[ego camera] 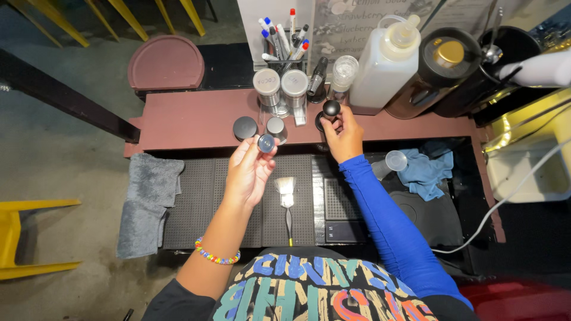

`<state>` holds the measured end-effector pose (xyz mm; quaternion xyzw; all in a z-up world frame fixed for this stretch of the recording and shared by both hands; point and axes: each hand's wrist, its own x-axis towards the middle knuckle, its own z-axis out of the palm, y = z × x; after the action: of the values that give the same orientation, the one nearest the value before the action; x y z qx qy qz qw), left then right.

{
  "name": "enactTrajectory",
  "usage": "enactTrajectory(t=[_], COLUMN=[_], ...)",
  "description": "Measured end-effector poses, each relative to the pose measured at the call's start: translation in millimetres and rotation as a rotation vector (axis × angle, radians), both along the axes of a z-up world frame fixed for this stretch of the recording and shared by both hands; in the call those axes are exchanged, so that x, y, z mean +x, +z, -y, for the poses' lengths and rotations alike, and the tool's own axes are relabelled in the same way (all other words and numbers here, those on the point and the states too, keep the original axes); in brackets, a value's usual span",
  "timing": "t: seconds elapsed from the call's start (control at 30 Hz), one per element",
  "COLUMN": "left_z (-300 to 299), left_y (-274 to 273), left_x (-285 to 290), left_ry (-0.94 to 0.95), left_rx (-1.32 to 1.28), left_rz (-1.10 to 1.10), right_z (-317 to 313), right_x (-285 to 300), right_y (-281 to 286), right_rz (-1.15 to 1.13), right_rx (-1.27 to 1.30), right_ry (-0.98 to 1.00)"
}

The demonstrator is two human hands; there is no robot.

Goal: The person cleans a bar counter using a blue cloth and a brush, wiping the surface and a digital scale. They then organize various items including metal tins, a wooden bowl, and a plastic container with utensils, placing them on the counter and in a storage bin.

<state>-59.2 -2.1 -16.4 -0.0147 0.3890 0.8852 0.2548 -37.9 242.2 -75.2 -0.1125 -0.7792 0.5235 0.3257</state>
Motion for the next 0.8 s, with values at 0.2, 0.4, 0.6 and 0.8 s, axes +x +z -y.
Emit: enactTrajectory(t=[0.2, 0.4, 0.6, 0.8], left_z=[14.1, 19.3, 2.2, 28.3], left_y=[-10.1, 1.2, 2.9, 8.2], left_x=[-53.1, -118.6, -133.5, -120.7], left_ry=[0.34, 0.331, 0.073, 0.271], left_rx=[-0.322, -1.027, -1.3, -1.073], left_rz=[-0.415, -0.935, -0.848, -1.086], right_z=[2.3, 9.7, 17.3, 36.4], right_x=[11.7, 73.9, 138.1, 185.2], right_y=[8.1, 18.8, 25.0, 14.2], right_rz=[-0.032, -0.02, 0.1, 0.177], right_rx=[0.15, 0.128, 0.13, 0.136], right_ry=[-0.042, -0.047, -0.006, -0.073])
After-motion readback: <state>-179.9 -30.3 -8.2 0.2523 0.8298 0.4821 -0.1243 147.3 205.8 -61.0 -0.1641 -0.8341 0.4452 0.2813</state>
